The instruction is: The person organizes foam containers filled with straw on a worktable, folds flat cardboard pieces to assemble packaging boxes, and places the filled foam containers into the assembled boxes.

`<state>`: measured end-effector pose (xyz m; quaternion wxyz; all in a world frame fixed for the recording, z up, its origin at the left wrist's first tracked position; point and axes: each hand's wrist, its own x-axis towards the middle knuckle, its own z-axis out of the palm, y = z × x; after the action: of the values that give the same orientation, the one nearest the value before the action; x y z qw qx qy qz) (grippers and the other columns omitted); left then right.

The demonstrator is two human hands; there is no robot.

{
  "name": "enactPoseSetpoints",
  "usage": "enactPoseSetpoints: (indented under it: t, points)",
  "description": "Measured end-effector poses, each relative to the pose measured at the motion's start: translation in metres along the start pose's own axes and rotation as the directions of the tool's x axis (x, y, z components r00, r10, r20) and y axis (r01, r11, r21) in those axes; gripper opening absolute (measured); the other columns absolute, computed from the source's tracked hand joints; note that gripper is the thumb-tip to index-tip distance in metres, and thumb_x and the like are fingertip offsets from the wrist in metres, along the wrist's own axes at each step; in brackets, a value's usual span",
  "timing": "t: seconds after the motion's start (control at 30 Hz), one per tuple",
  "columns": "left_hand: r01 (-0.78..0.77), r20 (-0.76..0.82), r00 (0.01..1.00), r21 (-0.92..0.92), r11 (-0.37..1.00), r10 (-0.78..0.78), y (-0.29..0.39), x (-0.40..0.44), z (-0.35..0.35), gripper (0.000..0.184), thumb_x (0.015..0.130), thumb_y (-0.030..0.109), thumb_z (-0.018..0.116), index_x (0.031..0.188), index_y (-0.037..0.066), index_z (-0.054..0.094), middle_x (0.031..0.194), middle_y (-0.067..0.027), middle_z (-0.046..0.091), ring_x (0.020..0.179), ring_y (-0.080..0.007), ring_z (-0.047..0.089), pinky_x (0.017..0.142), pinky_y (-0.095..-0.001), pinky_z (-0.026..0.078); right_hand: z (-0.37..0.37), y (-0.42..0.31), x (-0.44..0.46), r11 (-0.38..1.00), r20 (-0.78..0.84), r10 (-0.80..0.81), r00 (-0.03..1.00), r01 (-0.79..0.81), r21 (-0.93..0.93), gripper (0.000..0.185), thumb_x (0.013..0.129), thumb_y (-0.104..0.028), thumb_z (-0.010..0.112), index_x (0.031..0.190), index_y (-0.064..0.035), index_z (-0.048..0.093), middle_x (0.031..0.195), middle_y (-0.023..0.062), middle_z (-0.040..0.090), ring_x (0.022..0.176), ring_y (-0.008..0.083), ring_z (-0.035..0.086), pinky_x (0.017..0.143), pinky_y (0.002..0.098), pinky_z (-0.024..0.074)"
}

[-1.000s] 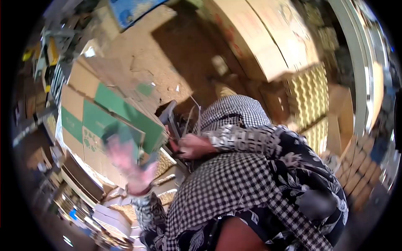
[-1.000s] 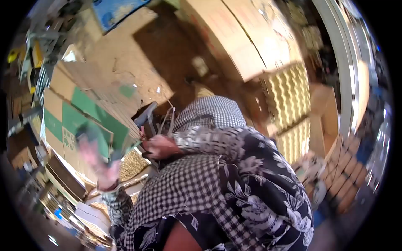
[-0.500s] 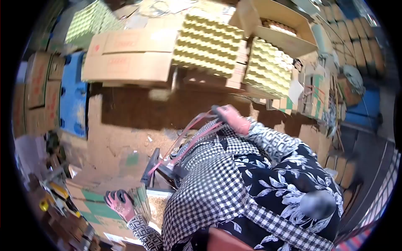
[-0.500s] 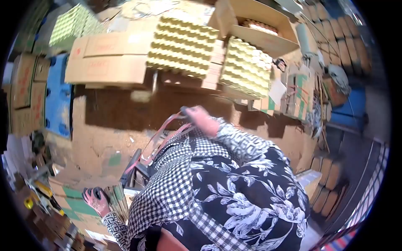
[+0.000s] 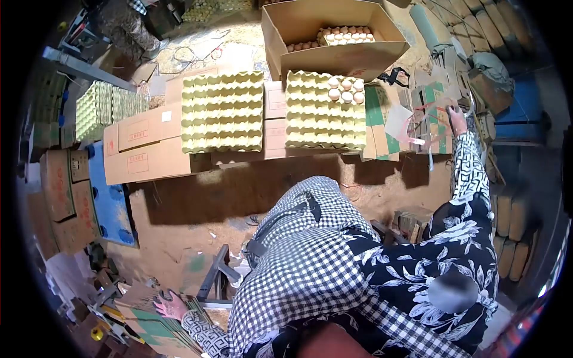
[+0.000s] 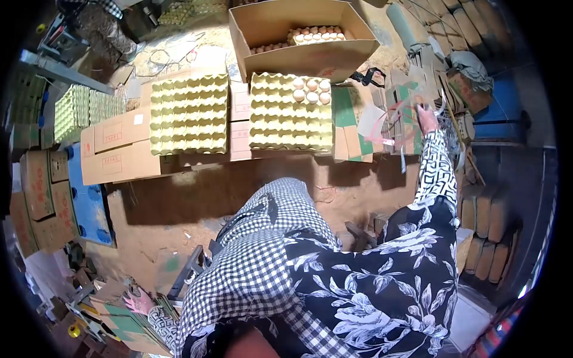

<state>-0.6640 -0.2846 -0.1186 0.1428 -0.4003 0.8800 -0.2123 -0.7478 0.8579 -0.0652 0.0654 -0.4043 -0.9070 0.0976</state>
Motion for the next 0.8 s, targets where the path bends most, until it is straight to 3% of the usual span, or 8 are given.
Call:
enactPoseSetpoints:
  t: [0.03,0.1,0.3,0.5,0.63,0.7,0.73,0.8]
  points:
    - [0.054,0.039,0.998,-0.010,0.998,-0.054,0.010,0.000,-0.013,0.056,0.083,0.046,0.060,0.131,0.019,0.050,0.143,-0.0135,0.037,0.130,-0.0360,0.035,0.106,-0.0555,0.027,0.034,-0.081,0.046,0.971,0.086,-0.024,0.996,0.003,0.238,0.060,0.083,-0.045,0.061,0.131,-0.0106,0.047,0.094,0.0123,0.064,0.078,0.0266,0.060,0.069,0.0359,0.0496]
    - [-0.081,-0.026,0.996,-0.036,0.996,0.080,0.011,0.005,-0.016,0.056,0.081,0.044,0.063,0.130,0.018,0.052,0.141,-0.0148,0.039,0.128,-0.0354,0.037,0.105,-0.0521,0.030,0.016,-0.169,-0.001,0.956,0.344,0.207,0.916,-0.264,0.128,0.056,0.085,-0.044,0.061,0.130,-0.0147,0.047,0.092,0.0081,0.062,0.073,0.0217,0.057,0.059,0.0322,0.0479]
    - [-0.334,-0.376,0.908,-0.388,0.859,0.183,-0.016,-0.018,-0.062,0.044,0.067,0.032,0.073,0.104,0.010,0.067,0.120,-0.0178,0.056,0.107,-0.0362,0.053,0.092,-0.0465,0.044,0.130,-0.296,-0.183,0.900,0.758,-0.421,0.498,0.332,0.281,0.043,0.087,-0.036,0.059,0.120,-0.0085,0.052,0.086,0.0083,0.062,0.068,0.0197,0.057,0.057,0.0321,0.0474]
    - [0.204,-0.129,0.952,-0.406,0.891,-0.277,-0.073,-0.107,-0.066,0.055,0.071,0.036,0.072,0.119,0.013,0.057,0.135,-0.0186,0.042,0.125,-0.0423,0.036,0.107,-0.0551,0.024,0.110,-0.345,-0.110,0.921,0.803,-0.358,0.477,0.321,0.220,0.033,0.090,-0.029,0.056,0.110,-0.0023,0.058,0.080,0.0086,0.063,0.063,0.0176,0.057,0.055,0.0321,0.0469]
    - [0.436,-0.221,0.705,-0.614,0.658,-0.674,-0.121,-0.126,-0.031,0.049,0.077,0.027,0.070,0.121,0.013,0.056,0.131,-0.0168,0.045,0.121,-0.0351,0.041,0.103,-0.0478,0.031,0.082,-0.504,-0.131,0.827,0.735,-0.530,0.422,0.449,0.338,0.029,0.092,-0.024,0.054,0.103,0.0019,0.062,0.076,0.0088,0.063,0.060,0.0162,0.057,0.054,0.0320,0.0466]
    - [0.556,-0.134,0.466,-0.725,0.407,-0.875,-0.141,-0.129,-0.008,0.059,0.078,0.032,0.070,0.128,0.008,0.049,0.131,-0.0194,0.045,0.119,-0.0368,0.043,0.102,-0.0476,0.033,0.095,-0.597,-0.222,0.558,0.517,-0.826,0.224,0.458,0.692,0.033,0.093,-0.024,0.055,0.110,0.0032,0.061,0.076,0.0070,0.063,0.059,0.0128,0.056,0.052,0.0269,0.0452]
    - [0.562,-0.056,0.328,-0.791,0.243,-0.943,-0.159,-0.143,-0.015,0.063,0.080,0.033,0.069,0.130,0.005,0.045,0.132,-0.0210,0.043,0.119,-0.0376,0.043,0.102,-0.0474,0.033,0.089,-0.636,-0.241,0.705,0.705,-0.680,0.203,0.446,0.552,0.034,0.091,-0.017,0.057,0.120,0.0009,0.058,0.096,0.0069,0.065,0.072,0.0108,0.059,0.062,0.0234,0.0485]
    - [0.446,0.119,0.089,-0.893,-0.067,-0.989,-0.189,-0.142,-0.006,0.071,0.084,0.035,0.067,0.135,-0.004,0.035,0.133,-0.0248,0.040,0.121,-0.0381,0.042,0.104,-0.0457,0.032,0.081,-0.705,-0.381,0.445,0.565,-0.816,-0.124,0.490,0.750,0.039,0.090,-0.016,0.057,0.125,0.0010,0.053,0.112,0.0137,0.063,0.095,0.0179,0.061,0.083,0.0305,0.0480]
